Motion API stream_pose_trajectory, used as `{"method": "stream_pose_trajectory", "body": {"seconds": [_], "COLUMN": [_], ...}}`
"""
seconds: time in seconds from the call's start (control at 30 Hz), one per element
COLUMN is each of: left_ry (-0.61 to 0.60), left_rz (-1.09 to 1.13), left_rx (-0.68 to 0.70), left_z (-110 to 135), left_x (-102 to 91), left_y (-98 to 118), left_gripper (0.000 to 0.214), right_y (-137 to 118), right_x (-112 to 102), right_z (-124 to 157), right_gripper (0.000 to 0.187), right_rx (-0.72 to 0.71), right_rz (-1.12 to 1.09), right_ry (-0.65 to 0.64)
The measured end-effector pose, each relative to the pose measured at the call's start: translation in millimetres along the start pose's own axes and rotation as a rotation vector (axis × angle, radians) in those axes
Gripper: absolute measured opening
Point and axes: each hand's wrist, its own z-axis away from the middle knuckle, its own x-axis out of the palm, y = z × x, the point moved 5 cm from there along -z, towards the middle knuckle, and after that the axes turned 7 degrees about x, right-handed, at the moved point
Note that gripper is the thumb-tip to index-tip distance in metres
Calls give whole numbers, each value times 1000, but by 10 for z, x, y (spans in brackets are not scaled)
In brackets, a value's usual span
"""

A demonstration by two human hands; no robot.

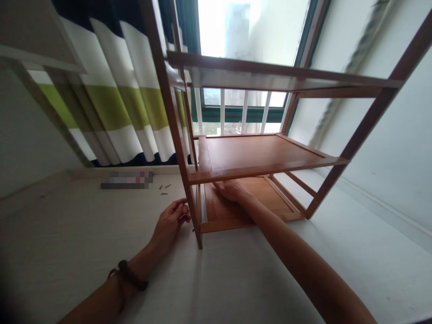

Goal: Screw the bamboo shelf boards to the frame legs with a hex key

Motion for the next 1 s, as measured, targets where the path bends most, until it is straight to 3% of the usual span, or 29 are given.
{"method": "stream_pose_trajectory", "body": {"seconds": [0.07,0.23,0.37,0.47,0.53,0.7,1.0], "left_ry": [-22,-110,-389,-587,-645,-620,-584], "left_rz": [58,47,-112,-219,-235,-174,-14], "left_rx": [-47,-113,-175,-160,-151,-167,-224], "left_z": [112,222,254,289,296,267,125], "left_x": [-19,26,108,113,98,94,53], "left_y": [-21,-38,-2,34,39,1,-91], "left_gripper": [21,20,26,26,26,21,25], "right_y": [-24,-186,-194,-172,-176,-247,-389], "right_x": [-62,-242,-248,-145,-78,-12,-76], "right_z": [293,928,1071,1080,1084,1094,954], "right_gripper": [39,47,69,61,61,64,53], "right_rx": [-63,-293,-368,-398,-403,-354,-286], "right_rz": [-78,-113,-10,81,132,213,319], "right_ry": [41,-84,-53,1,27,58,90]}}
